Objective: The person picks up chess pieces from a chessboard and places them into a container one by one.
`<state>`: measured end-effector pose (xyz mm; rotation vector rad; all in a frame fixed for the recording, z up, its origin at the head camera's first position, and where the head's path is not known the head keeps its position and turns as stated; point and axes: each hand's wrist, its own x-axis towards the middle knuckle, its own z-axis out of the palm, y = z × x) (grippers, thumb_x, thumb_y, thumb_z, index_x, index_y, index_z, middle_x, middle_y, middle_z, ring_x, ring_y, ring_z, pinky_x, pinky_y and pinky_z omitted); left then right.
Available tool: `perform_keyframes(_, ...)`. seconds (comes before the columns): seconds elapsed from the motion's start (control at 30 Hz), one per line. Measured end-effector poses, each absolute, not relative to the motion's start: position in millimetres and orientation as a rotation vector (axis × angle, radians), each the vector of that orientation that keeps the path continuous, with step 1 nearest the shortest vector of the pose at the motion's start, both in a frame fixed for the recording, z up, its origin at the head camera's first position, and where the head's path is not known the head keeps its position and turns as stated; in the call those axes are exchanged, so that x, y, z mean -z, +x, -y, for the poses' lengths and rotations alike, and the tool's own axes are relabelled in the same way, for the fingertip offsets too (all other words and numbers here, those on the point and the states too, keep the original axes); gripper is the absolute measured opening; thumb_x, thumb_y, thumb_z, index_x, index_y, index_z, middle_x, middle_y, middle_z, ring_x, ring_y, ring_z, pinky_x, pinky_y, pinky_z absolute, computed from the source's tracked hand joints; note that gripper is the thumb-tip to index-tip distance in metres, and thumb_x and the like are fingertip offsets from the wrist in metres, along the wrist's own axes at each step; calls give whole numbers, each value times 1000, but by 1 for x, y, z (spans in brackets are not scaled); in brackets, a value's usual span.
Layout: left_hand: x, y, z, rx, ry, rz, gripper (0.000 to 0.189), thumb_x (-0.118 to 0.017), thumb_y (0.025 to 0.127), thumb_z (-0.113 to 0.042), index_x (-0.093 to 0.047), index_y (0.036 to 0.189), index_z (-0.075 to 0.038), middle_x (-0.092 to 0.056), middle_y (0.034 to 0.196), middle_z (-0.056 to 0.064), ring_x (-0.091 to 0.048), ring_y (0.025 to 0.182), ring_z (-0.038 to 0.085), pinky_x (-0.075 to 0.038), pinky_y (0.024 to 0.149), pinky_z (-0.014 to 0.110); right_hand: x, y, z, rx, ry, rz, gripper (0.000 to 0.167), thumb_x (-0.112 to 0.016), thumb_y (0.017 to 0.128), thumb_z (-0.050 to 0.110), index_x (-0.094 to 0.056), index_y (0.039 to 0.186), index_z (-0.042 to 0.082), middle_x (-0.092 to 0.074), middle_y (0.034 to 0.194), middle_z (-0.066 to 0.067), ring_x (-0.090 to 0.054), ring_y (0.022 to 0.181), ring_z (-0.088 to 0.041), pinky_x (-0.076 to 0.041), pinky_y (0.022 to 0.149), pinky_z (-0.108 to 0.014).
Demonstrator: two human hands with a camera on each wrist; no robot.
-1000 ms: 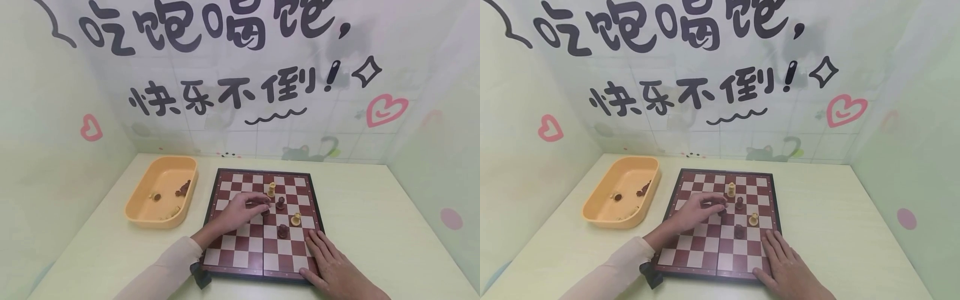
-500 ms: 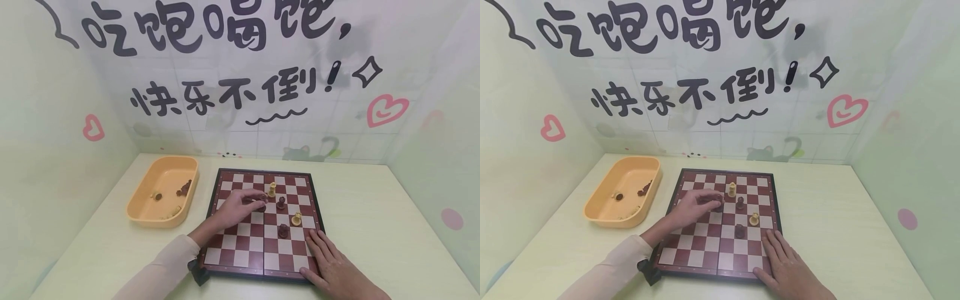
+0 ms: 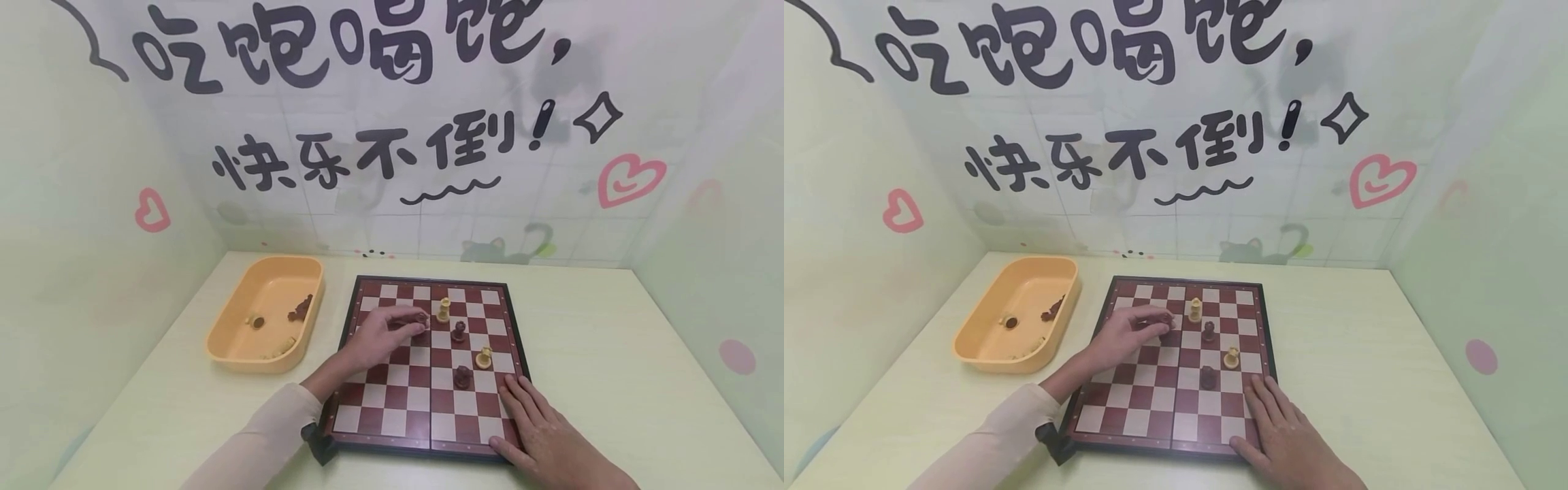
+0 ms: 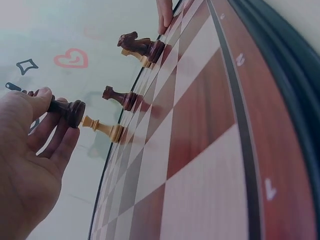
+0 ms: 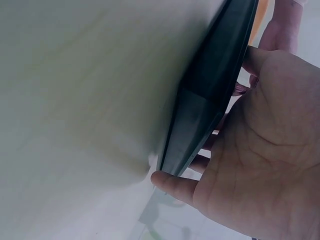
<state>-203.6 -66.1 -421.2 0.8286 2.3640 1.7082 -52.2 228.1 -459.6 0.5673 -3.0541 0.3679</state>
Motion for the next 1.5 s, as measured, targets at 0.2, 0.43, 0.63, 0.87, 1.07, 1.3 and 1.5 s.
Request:
perform_keyframes(0.2, 418, -208, 70, -1709, 845, -2376, 28, -69, 99, -14, -71, 125, -4, -73, 114, 3, -68, 101, 18, -57, 86, 30, 458, -53, -228, -356, 561, 3061, 83, -55, 98, 62, -43, 152, 0, -35, 160, -15, -31, 145, -35, -40, 111, -51)
perform_keyframes(0.43, 414, -213, 77, -1715, 860, -2407, 28, -66, 101, -17, -71, 126, -4, -74, 112, 5, -69, 99, 16, -58, 75, 34, 457, -54, -228, -385, 524, 3095, 85, -54, 97, 64, -43, 151, -1, -35, 159, -16, -31, 145, -37, -40, 110, -55)
perform_keyframes(0.63, 413, -216, 81, -1753, 845, -2402, 27, -67, 101, -19, -72, 125, -7, -73, 112, 6, -69, 102, 18, -58, 84, 33, 458, -55, -228, -395, 516, 3093, 85, -55, 97, 64, -44, 151, -1, -36, 159, -17, -31, 145, -37, -41, 109, -57)
perform_keyframes(0.87, 414, -217, 85, -1769, 823, -2408, 30, -68, 100, -18, -70, 127, -4, -73, 114, 5, -68, 104, 19, -58, 87, 34, 462, -55, -229, -382, 526, 3059, 85, -56, 96, 65, -47, 149, -1, -39, 157, -17, -33, 143, -38, -42, 108, -57)
perform_keyframes(1.07, 416, -217, 87, -1760, 801, -2435, 30, -68, 100, -17, -69, 126, 0, -73, 111, 3, -68, 102, 19, -57, 88, 35, 462, -55, -229, -383, 539, 3077, 85, -56, 96, 65, -47, 148, -2, -39, 156, -18, -34, 142, -38, -42, 107, -57)
perform_keyframes(1.3, 419, -214, 90, -1766, 768, -2445, 29, -65, 101, -14, -67, 125, 2, -73, 110, 4, -68, 102, 19, -56, 91, 36, 464, -54, -228, -399, 565, 3094, 82, -60, 96, 60, -46, 147, -3, -38, 156, -20, -33, 142, -40, -44, 106, -57)
perform_keyframes(1.5, 416, -216, 94, -1832, 759, -2419, 26, -66, 101, -12, -68, 125, -2, -72, 111, 6, -67, 104, 22, -55, 94, 37, 463, -56, -227, -402, 562, 3082, 83, -59, 96, 61, -47, 147, -3, -38, 156, -19, -33, 142, -39, -44, 106, -57)
